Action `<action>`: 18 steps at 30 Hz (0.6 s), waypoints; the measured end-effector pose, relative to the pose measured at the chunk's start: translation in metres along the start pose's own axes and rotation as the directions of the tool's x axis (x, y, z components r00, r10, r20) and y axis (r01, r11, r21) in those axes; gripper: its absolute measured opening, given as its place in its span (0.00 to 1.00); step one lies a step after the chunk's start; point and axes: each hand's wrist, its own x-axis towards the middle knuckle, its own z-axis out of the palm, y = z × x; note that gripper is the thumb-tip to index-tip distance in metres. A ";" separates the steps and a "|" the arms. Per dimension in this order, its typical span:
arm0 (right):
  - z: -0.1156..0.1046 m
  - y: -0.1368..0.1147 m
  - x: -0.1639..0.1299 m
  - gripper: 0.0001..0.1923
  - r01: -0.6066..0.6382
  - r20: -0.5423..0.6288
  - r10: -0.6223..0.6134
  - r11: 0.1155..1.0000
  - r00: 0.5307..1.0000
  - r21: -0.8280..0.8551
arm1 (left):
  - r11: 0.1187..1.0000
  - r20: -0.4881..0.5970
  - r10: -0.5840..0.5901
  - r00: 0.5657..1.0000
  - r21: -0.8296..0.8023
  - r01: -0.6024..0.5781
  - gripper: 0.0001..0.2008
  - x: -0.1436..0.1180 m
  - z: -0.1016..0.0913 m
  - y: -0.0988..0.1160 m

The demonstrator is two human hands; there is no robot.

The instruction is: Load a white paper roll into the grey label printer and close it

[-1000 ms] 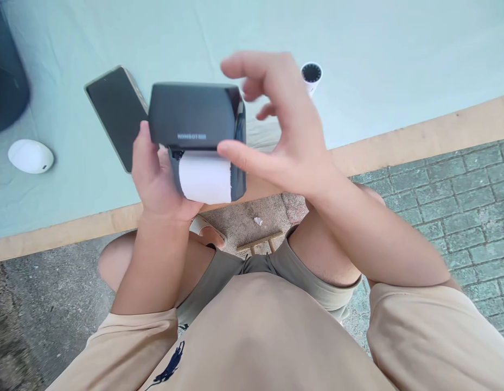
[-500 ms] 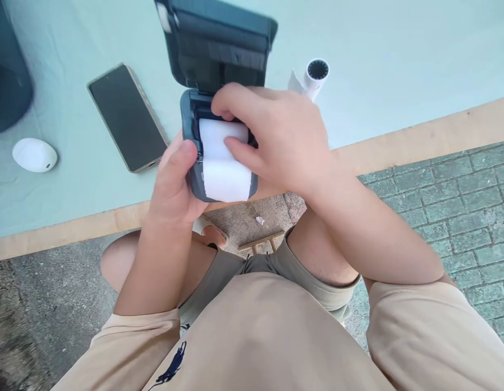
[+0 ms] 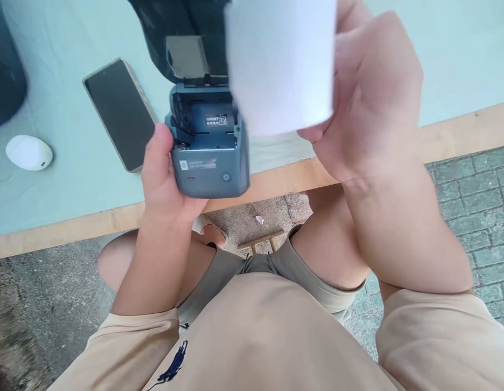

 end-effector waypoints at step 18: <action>0.000 0.042 -0.006 0.19 0.088 0.096 -0.038 0.792 0.995 -0.605 | 0.998 -0.029 0.044 0.999 -0.032 -0.045 0.27 0.003 0.003 0.001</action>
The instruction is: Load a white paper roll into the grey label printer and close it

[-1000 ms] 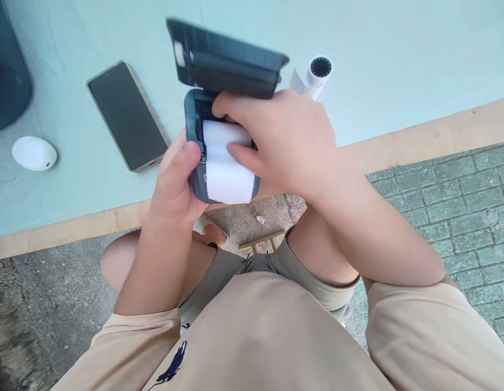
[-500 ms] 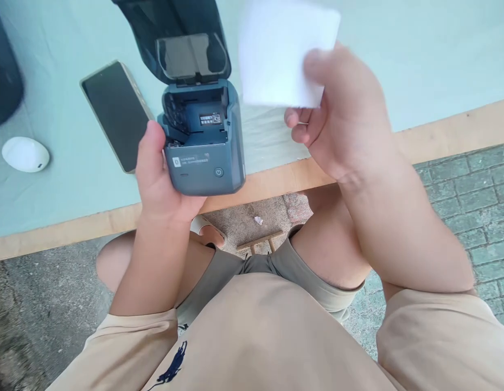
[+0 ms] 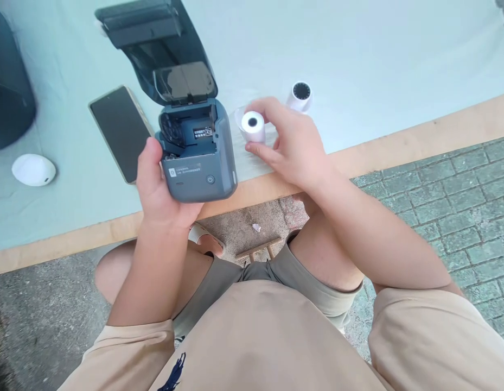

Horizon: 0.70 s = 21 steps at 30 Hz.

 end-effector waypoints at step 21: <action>-0.027 0.045 0.019 0.34 0.067 -0.151 -0.095 0.981 0.984 -0.181 | 0.999 -0.003 -0.024 1.000 0.021 0.024 0.26 0.001 0.001 0.001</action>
